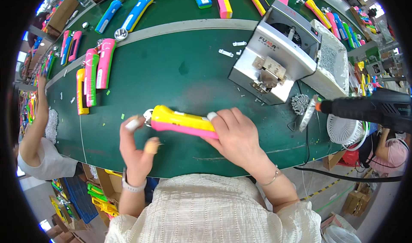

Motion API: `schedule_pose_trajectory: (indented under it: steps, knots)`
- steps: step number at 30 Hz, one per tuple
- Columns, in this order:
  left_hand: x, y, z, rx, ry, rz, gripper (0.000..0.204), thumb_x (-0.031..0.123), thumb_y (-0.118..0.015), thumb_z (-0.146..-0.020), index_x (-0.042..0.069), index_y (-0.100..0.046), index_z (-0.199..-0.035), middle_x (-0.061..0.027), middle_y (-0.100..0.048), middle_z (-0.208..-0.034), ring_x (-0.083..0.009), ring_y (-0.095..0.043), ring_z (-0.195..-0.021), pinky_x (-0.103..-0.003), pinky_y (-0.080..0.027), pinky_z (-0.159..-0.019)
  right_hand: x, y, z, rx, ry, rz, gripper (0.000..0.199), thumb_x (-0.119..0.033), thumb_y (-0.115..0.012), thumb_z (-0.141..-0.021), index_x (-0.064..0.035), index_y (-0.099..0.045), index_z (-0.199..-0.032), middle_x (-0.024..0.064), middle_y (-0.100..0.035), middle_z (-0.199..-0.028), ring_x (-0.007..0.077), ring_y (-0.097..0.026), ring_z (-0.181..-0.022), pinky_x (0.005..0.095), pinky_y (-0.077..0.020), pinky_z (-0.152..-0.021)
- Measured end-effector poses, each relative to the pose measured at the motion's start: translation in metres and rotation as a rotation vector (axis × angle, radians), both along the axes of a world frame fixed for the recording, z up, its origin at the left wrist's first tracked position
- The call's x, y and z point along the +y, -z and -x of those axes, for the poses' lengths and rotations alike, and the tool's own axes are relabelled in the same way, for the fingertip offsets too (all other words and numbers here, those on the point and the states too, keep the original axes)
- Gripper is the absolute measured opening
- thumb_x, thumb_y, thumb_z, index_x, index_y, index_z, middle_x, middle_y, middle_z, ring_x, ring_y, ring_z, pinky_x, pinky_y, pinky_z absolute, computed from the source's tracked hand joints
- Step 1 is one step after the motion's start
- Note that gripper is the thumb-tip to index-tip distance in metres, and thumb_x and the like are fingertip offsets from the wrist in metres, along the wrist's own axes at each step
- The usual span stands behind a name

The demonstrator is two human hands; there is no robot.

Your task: The person assembles plastic flashlights by fitting casing components together, fastening them with an electric screwdriver, and placing the assembled flashlights onto the conveyor.

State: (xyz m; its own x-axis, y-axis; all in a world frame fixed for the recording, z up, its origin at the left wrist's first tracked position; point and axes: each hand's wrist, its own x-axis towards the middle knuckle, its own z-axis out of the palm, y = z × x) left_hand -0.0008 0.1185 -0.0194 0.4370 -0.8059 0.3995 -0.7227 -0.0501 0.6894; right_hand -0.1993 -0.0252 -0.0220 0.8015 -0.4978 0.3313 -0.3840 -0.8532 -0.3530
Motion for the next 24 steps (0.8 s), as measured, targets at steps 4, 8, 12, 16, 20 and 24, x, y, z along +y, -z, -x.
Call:
schedule_pose_trajectory:
  steps: [4, 8, 12, 16, 20, 24]
  knots:
    - [0.021, 0.001, 0.005, 0.521, -0.105, -0.010, 0.031, 0.005, -0.067, -0.075, -0.001, -0.056, -0.103, -0.0096, -0.056, -0.100, -0.0172, -0.056, -0.087, -0.028, -0.046, -0.079, 0.017, 0.003, -0.001, -0.121, -0.070, 0.010, 0.047, -0.025, -0.076, -0.066, -0.0006, -0.057, -0.101, 0.0095, -0.055, -0.094, 0.0230, -0.058, -0.070, 0.0325, -0.0489, -0.057]
    - [0.014, -0.012, 0.010, 0.693, -0.111, -0.034, 0.027, 0.001, -0.066, -0.078, -0.002, -0.055, -0.103, -0.0064, -0.055, -0.099, -0.0138, -0.055, -0.089, -0.026, -0.045, -0.081, 0.036, 0.008, -0.005, -0.143, -0.056, -0.063, 0.049, -0.025, -0.078, -0.065, -0.0004, -0.057, -0.102, 0.0104, -0.055, -0.097, 0.0211, -0.059, -0.073, 0.0301, -0.0498, -0.058]
    - [0.013, -0.015, 0.011, 0.802, -0.105, -0.063, 0.020, -0.002, -0.064, -0.080, -0.001, -0.057, -0.100, -0.0047, -0.052, -0.100, -0.0132, -0.054, -0.095, -0.024, -0.044, -0.081, 0.041, 0.020, -0.006, -0.194, -0.005, -0.082, 0.050, -0.025, -0.078, -0.065, -0.0002, -0.056, -0.102, 0.0105, -0.055, -0.097, 0.0210, -0.060, -0.072, 0.0290, -0.0497, -0.056]
    - [0.009, -0.018, 0.010, 0.586, -0.055, -0.075, 0.015, 0.000, -0.064, -0.079, 0.000, -0.058, -0.093, -0.0045, -0.048, -0.098, -0.0128, -0.049, -0.090, -0.024, -0.042, -0.077, 0.047, 0.023, -0.005, -0.234, 0.001, -0.141, 0.047, -0.026, -0.077, -0.069, 0.0000, -0.056, -0.102, 0.0102, -0.055, -0.097, 0.0205, -0.060, -0.071, 0.0282, -0.0497, -0.056]
    - [0.007, -0.025, 0.013, 0.674, -0.103, -0.090, 0.015, 0.004, -0.066, -0.078, 0.000, -0.056, -0.089, -0.0054, -0.046, -0.093, -0.0140, -0.046, -0.082, -0.024, -0.038, -0.075, 0.052, 0.023, -0.007, -0.250, -0.012, -0.211, 0.046, -0.027, -0.077, -0.071, 0.0002, -0.056, -0.102, 0.0104, -0.054, -0.097, 0.0205, -0.060, -0.072, 0.0282, -0.0499, -0.056]
    - [0.005, -0.034, 0.020, 0.380, -0.069, -0.065, 0.020, 0.008, -0.070, -0.075, 0.000, -0.056, -0.087, -0.0077, -0.048, -0.089, -0.0185, -0.048, -0.081, -0.026, -0.039, -0.074, 0.051, 0.024, -0.008, -0.292, -0.012, -0.311, 0.047, -0.027, -0.077, -0.071, 0.0002, -0.056, -0.103, 0.0110, -0.054, -0.099, 0.0214, -0.060, -0.074, 0.0287, -0.0502, -0.057]
